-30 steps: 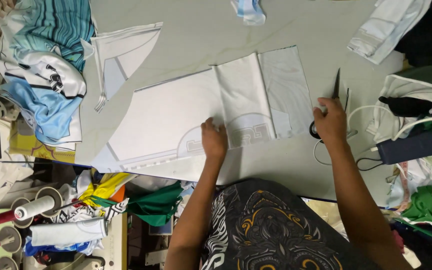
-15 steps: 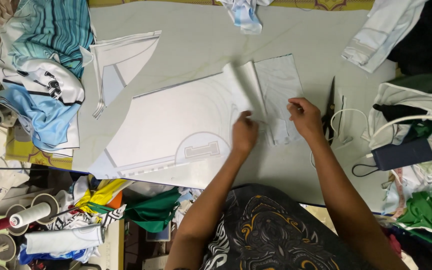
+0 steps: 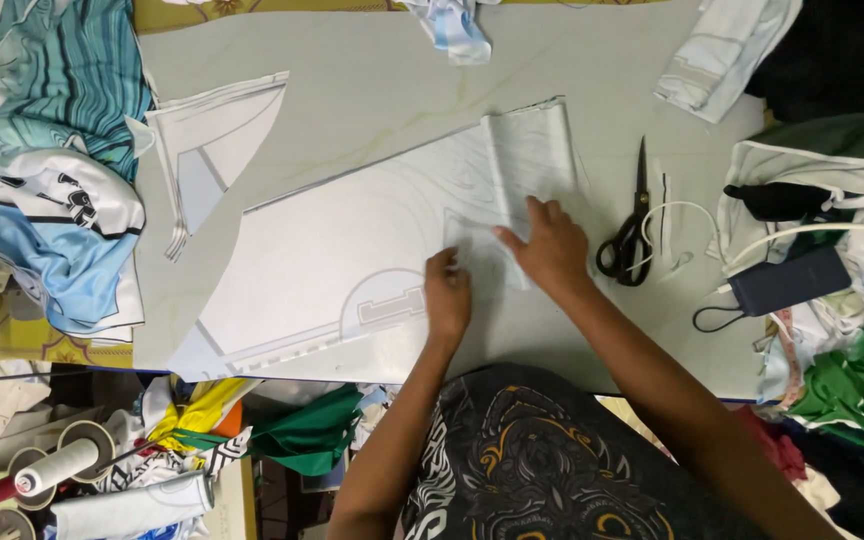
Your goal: The person uses shears to cut a large piece of white fabric on a table, following a pattern. They trim the edges and then fold the cut fabric pieces.
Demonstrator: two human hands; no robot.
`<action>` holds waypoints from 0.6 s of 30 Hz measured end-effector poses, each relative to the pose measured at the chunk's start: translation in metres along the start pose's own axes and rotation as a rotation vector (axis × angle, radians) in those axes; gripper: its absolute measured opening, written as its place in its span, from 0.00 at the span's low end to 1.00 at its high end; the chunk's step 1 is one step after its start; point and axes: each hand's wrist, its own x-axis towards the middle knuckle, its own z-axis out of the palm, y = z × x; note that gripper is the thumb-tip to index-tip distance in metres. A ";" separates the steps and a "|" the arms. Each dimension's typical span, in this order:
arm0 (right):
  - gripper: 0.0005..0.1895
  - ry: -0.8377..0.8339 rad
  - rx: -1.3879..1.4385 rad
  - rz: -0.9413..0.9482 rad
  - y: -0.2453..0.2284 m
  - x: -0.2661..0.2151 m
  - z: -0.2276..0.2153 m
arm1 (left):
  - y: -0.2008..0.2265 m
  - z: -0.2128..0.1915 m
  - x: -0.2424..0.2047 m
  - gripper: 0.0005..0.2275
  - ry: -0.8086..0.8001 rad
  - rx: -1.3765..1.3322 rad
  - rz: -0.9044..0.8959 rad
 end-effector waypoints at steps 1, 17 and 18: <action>0.37 -0.090 -0.089 -0.001 -0.019 -0.003 -0.006 | -0.006 -0.014 -0.010 0.19 0.065 -0.027 -0.018; 0.22 -0.045 0.954 0.002 0.056 -0.034 0.015 | -0.197 -0.296 -0.023 0.25 0.798 -1.062 -0.617; 0.18 -0.223 1.119 0.075 0.058 -0.052 -0.001 | -0.193 -0.303 -0.020 0.21 0.831 -1.109 -0.693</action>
